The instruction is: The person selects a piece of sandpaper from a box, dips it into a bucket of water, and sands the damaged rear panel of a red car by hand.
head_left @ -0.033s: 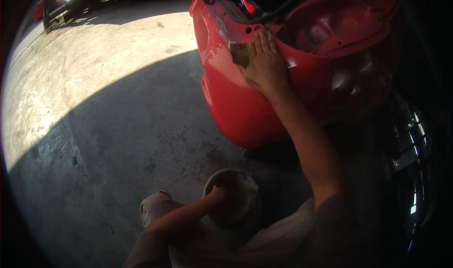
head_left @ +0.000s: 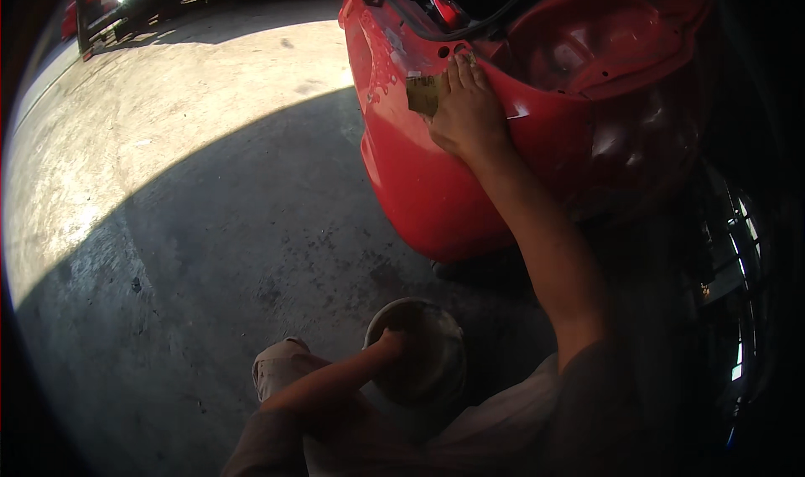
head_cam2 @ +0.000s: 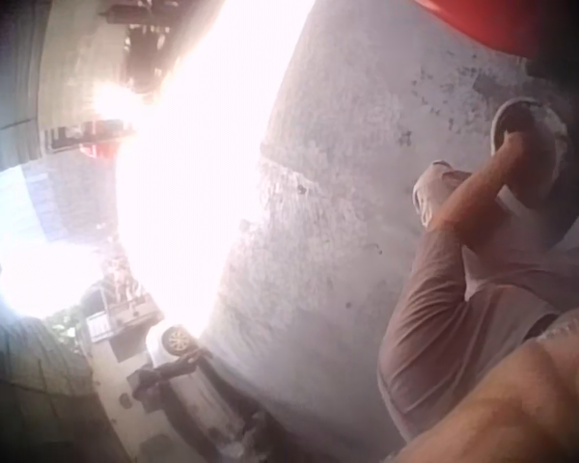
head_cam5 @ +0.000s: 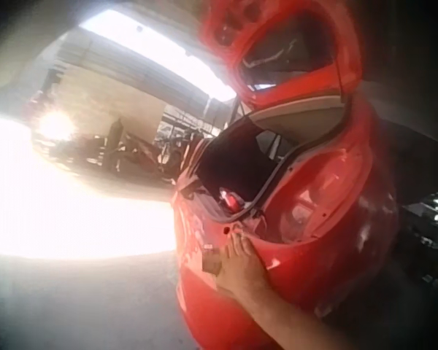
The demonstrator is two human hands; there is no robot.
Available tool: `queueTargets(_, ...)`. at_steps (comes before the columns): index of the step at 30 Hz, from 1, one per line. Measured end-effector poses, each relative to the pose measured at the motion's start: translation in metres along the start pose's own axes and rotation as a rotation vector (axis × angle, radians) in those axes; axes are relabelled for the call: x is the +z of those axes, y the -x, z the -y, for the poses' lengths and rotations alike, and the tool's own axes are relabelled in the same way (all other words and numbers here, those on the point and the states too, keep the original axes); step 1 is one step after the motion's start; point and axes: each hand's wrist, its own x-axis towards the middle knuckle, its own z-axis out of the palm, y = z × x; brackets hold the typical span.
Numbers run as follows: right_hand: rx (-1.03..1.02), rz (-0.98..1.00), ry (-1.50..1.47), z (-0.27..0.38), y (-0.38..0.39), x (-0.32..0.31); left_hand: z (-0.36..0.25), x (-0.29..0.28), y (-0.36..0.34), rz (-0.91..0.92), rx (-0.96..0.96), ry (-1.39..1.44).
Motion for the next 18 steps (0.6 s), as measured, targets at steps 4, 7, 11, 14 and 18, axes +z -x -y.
queueTargets(4, -0.084, -0.019, -0.159, -0.004, 0.021, 0.004, -0.038, -0.093, 0.026, -0.083, 0.011, 0.453)
queueTargets(7, -0.173, -0.103, -0.219, -0.019, 0.076, -0.001, -0.067, -0.182, 0.049, -0.032, -0.103, 0.288)
queueTargets(11, -0.223, -0.111, -0.211, -0.027, 0.109, 0.003, -0.069, -0.282, 0.073, -0.563, -0.295, 0.526)
queueTargets(14, -0.209, -0.160, -0.208, -0.025, 0.110, 0.009, -0.053, -0.357, 0.073, -0.986, -0.357, 0.637)
queueTargets(18, -0.186, -0.167, -0.183, -0.024, 0.110, 0.013, -0.024, -0.467, 0.049, -1.388, -0.112, 0.435)
